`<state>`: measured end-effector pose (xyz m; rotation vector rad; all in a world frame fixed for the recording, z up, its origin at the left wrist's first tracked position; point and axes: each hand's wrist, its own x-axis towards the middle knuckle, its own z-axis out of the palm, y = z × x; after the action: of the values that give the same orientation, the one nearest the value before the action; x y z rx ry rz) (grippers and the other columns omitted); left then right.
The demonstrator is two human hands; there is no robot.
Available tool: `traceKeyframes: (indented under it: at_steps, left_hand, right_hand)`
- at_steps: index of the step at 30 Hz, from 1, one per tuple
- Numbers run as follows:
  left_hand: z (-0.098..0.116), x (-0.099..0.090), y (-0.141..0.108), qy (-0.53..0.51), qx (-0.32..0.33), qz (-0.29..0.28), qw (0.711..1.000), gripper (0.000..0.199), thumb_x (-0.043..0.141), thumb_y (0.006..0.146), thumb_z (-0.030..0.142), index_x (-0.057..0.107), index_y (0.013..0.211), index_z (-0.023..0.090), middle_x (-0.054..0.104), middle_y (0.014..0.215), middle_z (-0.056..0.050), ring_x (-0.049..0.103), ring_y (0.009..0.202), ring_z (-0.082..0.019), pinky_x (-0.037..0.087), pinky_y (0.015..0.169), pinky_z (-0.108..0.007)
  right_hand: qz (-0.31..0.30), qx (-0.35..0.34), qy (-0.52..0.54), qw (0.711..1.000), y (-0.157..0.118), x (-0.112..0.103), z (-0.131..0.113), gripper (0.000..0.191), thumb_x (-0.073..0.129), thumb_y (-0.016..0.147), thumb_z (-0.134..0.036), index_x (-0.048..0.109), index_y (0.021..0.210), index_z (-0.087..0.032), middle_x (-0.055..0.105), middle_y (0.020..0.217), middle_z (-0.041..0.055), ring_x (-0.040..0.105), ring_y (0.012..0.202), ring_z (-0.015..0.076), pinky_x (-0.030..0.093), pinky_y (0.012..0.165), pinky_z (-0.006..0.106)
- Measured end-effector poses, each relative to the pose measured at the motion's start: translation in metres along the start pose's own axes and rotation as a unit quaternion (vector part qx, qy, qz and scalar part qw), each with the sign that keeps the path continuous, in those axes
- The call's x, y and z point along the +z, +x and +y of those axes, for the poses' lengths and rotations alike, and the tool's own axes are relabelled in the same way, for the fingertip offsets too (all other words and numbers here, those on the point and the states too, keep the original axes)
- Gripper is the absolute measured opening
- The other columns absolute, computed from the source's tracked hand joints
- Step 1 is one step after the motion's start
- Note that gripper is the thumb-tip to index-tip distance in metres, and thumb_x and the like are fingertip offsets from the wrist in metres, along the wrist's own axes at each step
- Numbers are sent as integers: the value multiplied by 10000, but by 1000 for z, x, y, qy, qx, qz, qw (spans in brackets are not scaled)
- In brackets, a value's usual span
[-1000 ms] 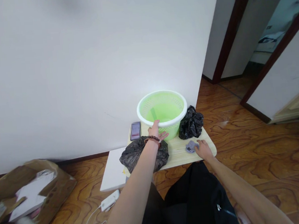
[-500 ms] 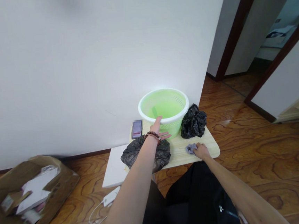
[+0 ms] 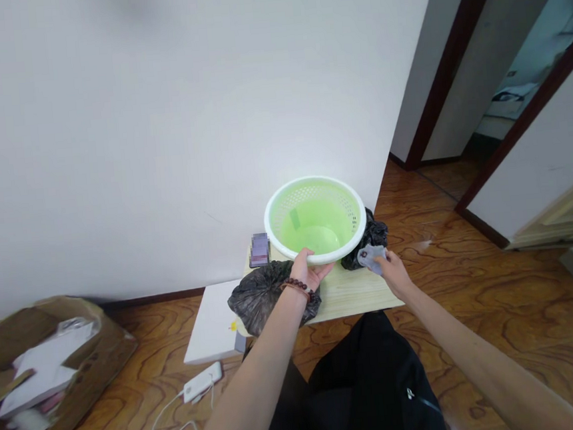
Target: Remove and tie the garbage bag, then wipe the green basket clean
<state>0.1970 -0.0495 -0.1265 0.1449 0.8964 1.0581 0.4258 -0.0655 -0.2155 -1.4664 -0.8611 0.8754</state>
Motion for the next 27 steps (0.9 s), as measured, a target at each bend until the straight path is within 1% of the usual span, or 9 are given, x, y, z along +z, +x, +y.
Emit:
traceKeyframes:
  at_steps: [4, 7, 11, 13, 15, 17, 20, 24, 27]
  left_hand:
    - [-4, 3, -7, -24, 35, -14, 999, 445, 567, 664, 121, 449, 1087, 190, 619, 1065, -87, 618, 972, -254, 555, 756, -415]
    - [-2, 4, -11, -23, 45, -12, 999, 452, 575, 657, 97, 452, 1084, 182, 619, 1069, -94, 617, 971, -260, 555, 749, -429]
    - [-4, 2, -11, -9, 52, -2, 999, 430, 586, 649, 78, 462, 1053, 161, 627, 1038, -110, 631, 932, -259, 559, 728, -421]
    - [-8, 2, -8, -3, 57, -3, 998, 425, 599, 643, 77, 470, 1038, 163, 633, 1025, -104, 641, 906, -247, 560, 729, -408]
    - [-14, 3, -4, 2, 59, -2, 998, 436, 616, 630, 74, 473, 1033, 160, 640, 1005, -101, 652, 870, -241, 562, 722, -399]
    - [-21, 6, 0, 7, 59, 4, 998, 458, 630, 616, 71, 467, 1037, 154, 644, 978, -104, 661, 824, -240, 565, 702, -397]
    - [-28, 11, 4, 6, 73, 14, 997, 485, 637, 608, 66, 458, 1047, 168, 642, 966, -83, 665, 768, -216, 567, 683, -383]
    - [-32, 12, 1, 0, 99, 23, 995, 542, 642, 614, 61, 422, 1090, 197, 628, 979, -63, 658, 755, -185, 567, 680, -358]
    - [-31, 9, -3, 13, 146, 55, 988, 716, 669, 608, 85, 307, 1195, 275, 602, 1034, -42, 655, 746, -183, 569, 646, -388]
  right_hand:
    - [-8, -37, -63, 997, 1, -5, -37, 263, 596, 674, -399, 554, 762, -155, 625, 744, 28, 583, 699, 170, 487, 623, 297]
    - [-12, -56, -121, 991, -9, -9, -37, 258, 562, 704, -416, 555, 729, -159, 620, 734, 31, 575, 714, 178, 475, 629, 294]
    - [11, -64, -80, 995, -18, -6, -35, 258, 537, 745, -413, 526, 792, -160, 624, 787, 44, 582, 731, 182, 477, 644, 309]
    - [48, -105, -63, 991, -19, -2, -47, 256, 529, 767, -403, 499, 851, -164, 622, 841, 54, 584, 753, 179, 479, 676, 328]
    - [81, -185, -70, 977, -18, 3, -68, 233, 524, 786, -377, 471, 887, -174, 614, 925, 68, 579, 823, 181, 469, 744, 351]
    - [69, -284, -89, 952, -17, 7, -90, 168, 504, 809, -322, 451, 898, -189, 592, 1042, 81, 558, 943, 188, 435, 836, 366]
    - [-24, -386, -170, 906, -16, 12, -112, 97, 454, 825, -212, 459, 921, -205, 573, 1112, 76, 525, 1034, 190, 393, 904, 367]
    - [-192, -437, -335, 812, -15, 15, -113, 181, 441, 842, -197, 520, 1005, -196, 613, 1016, 75, 539, 984, 207, 392, 905, 378]
    - [-246, -472, -391, 751, -18, 16, -108, 314, 426, 884, -286, 491, 1173, -184, 605, 1069, 92, 514, 1031, 219, 348, 955, 408]
